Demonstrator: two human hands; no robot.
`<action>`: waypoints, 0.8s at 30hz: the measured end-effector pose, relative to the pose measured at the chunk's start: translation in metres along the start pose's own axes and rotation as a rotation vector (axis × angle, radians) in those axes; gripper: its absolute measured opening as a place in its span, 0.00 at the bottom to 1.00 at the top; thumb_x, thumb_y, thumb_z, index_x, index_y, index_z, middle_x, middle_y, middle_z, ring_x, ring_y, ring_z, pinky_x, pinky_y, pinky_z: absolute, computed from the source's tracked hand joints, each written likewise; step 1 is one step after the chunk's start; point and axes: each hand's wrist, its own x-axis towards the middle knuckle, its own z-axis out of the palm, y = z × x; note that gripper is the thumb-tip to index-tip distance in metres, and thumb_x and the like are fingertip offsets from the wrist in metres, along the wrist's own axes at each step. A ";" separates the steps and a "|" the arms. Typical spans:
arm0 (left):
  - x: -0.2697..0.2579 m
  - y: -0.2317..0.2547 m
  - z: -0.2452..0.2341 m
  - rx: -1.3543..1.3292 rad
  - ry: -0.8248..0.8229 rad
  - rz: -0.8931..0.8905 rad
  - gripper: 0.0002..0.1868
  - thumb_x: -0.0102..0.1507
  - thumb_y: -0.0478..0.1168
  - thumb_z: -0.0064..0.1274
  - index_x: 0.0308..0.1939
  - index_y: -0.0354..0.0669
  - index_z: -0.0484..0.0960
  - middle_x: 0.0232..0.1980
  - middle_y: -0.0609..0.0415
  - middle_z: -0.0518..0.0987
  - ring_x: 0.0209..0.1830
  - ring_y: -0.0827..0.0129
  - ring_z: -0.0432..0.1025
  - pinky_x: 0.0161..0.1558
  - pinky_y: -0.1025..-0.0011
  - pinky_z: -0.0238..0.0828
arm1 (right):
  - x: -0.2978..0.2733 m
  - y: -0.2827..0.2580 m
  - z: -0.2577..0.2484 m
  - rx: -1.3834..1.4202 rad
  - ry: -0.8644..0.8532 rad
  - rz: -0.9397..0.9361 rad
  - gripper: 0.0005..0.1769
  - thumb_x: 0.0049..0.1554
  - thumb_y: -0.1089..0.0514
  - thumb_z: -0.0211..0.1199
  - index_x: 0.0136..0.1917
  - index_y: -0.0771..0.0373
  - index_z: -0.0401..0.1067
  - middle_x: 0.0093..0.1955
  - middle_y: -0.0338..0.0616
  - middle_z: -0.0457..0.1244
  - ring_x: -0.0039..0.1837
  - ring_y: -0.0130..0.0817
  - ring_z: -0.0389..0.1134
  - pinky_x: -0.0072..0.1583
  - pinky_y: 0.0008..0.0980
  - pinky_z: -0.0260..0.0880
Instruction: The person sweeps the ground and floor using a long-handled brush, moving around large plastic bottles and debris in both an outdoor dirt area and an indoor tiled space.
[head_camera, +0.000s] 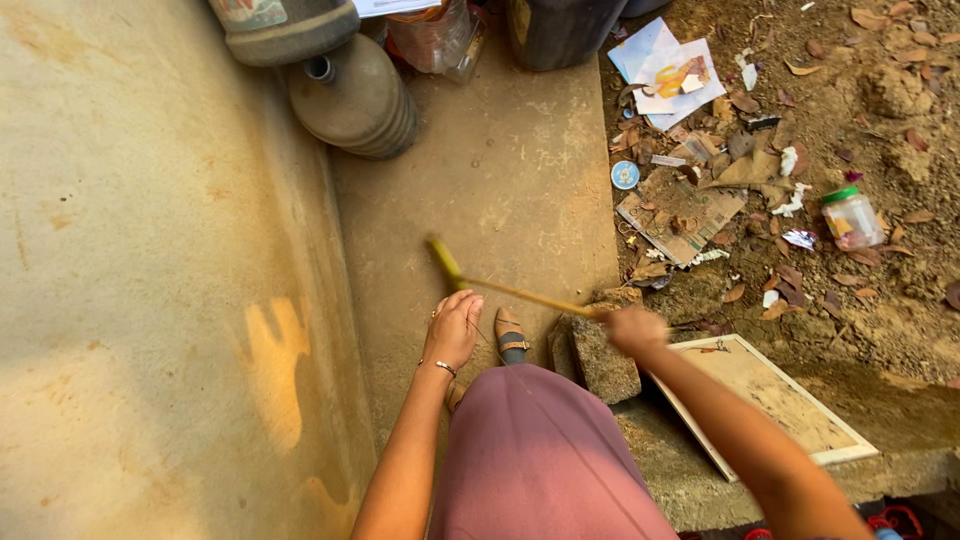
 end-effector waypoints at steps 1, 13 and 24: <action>-0.002 0.001 0.000 -0.001 -0.006 0.007 0.19 0.71 0.48 0.44 0.53 0.41 0.84 0.61 0.46 0.79 0.62 0.49 0.70 0.62 0.58 0.66 | 0.000 0.038 -0.006 0.018 -0.081 0.060 0.23 0.68 0.37 0.42 0.75 0.19 0.59 0.38 0.31 0.63 0.29 0.22 0.54 0.30 0.23 0.55; 0.007 0.009 -0.018 0.035 -0.018 0.005 0.19 0.68 0.50 0.50 0.56 0.43 0.83 0.64 0.47 0.77 0.65 0.51 0.69 0.65 0.58 0.65 | -0.025 0.172 -0.051 0.180 0.218 0.364 0.24 0.70 0.40 0.38 0.74 0.21 0.66 0.50 0.44 0.72 0.48 0.36 0.76 0.47 0.37 0.78; 0.076 -0.019 -0.105 0.044 -0.207 -0.072 0.42 0.45 0.41 0.73 0.63 0.50 0.75 0.70 0.54 0.72 0.70 0.55 0.63 0.70 0.61 0.60 | 0.052 -0.172 -0.155 -0.048 0.355 -0.295 0.26 0.65 0.55 0.48 0.70 0.26 0.68 0.49 0.34 0.70 0.38 0.23 0.66 0.37 0.29 0.67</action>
